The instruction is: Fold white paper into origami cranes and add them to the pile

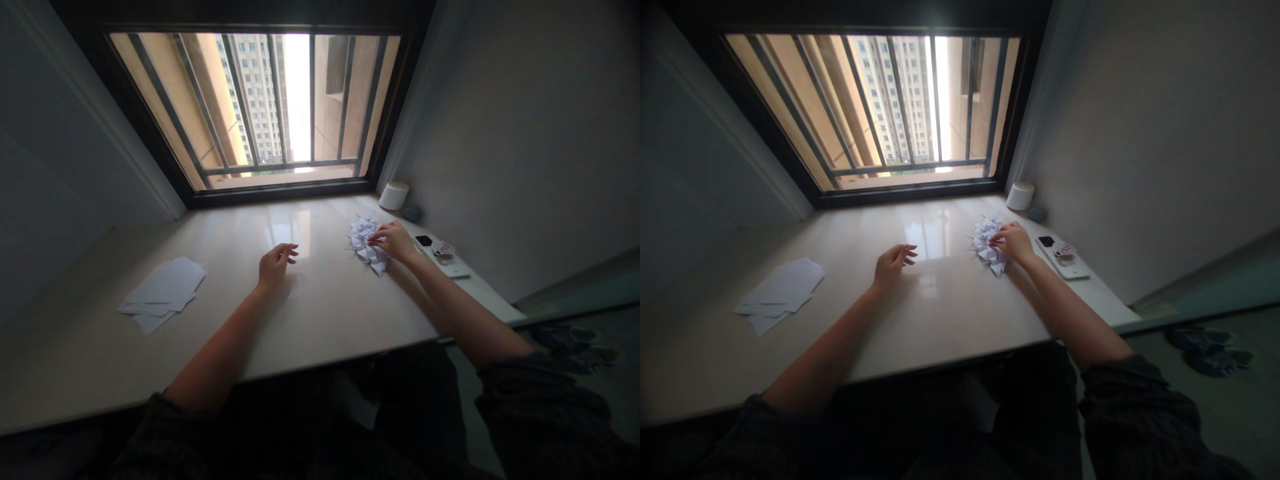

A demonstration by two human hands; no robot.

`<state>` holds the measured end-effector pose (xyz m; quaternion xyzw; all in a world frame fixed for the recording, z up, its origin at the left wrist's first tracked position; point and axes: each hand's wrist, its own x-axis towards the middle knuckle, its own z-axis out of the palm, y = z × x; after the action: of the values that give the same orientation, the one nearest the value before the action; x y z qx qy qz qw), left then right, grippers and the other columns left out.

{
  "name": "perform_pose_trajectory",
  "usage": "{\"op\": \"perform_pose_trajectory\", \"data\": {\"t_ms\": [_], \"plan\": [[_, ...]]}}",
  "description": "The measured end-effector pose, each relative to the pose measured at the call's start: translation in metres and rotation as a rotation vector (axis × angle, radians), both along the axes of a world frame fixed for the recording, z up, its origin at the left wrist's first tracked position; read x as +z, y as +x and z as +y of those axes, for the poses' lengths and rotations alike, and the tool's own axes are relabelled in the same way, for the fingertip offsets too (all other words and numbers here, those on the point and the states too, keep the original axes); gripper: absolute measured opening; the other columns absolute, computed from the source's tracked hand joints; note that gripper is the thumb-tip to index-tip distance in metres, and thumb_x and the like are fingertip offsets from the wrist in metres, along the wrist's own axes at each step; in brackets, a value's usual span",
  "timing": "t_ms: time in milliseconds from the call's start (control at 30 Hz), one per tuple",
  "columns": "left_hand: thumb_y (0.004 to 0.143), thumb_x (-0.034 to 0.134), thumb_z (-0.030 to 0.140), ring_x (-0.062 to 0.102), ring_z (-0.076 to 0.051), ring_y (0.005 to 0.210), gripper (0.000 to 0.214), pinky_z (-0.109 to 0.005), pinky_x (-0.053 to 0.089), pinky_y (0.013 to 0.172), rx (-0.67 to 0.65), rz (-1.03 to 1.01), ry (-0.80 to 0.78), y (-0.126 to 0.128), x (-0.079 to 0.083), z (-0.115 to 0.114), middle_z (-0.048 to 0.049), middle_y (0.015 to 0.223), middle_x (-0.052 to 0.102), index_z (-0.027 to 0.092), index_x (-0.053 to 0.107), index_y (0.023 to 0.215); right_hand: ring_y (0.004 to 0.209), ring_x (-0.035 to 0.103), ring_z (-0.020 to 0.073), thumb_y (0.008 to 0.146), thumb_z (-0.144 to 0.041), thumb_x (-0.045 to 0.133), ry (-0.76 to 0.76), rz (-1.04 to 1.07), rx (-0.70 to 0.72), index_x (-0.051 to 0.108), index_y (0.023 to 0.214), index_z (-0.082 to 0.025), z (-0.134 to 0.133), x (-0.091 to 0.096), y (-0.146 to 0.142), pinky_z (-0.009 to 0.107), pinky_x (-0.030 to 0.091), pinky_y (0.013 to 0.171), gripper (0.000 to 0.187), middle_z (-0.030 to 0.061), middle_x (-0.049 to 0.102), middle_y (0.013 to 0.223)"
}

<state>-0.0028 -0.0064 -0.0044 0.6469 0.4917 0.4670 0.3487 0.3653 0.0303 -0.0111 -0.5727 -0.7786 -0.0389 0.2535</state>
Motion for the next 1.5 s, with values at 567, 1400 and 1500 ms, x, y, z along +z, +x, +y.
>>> {"op": "perform_pose_trajectory", "data": {"t_ms": [567,1400,1500], "plan": [[0.091,0.044,0.045,0.067,-0.014,0.076,0.035,-0.026,0.050,0.072,0.295,-0.008,0.094,-0.012,-0.001,0.007,-0.0030,0.092,0.072,0.022,0.066,0.104,0.076,0.062,0.0165,0.087,-0.028,0.056,-0.239,0.491,0.115,0.071,0.101,-0.025,-0.037,0.018,-0.235,0.030,0.046,0.076,0.021,0.0017,0.072,0.090],[0.085,0.055,0.045,0.056,-0.032,0.112,0.057,-0.039,0.039,0.093,0.683,1.196,-0.129,-0.189,0.031,-0.099,-0.0192,0.122,0.062,0.014,0.053,0.133,0.087,0.056,0.0258,0.084,-0.027,0.054,-0.095,0.477,0.228,0.065,0.115,-0.021,-0.033,-0.024,-0.241,0.040,0.045,0.084,0.033,0.0050,0.071,0.088],[0.086,0.051,0.049,0.063,-0.033,0.093,0.049,-0.040,0.041,0.084,0.636,1.274,-0.217,-0.192,0.021,-0.100,-0.0170,0.100,0.071,0.021,0.061,0.125,0.087,0.056,0.0259,0.084,-0.027,0.054,-0.088,0.472,0.244,0.065,0.114,-0.021,-0.035,-0.024,-0.242,0.040,0.045,0.083,0.033,0.0052,0.071,0.088]]}}
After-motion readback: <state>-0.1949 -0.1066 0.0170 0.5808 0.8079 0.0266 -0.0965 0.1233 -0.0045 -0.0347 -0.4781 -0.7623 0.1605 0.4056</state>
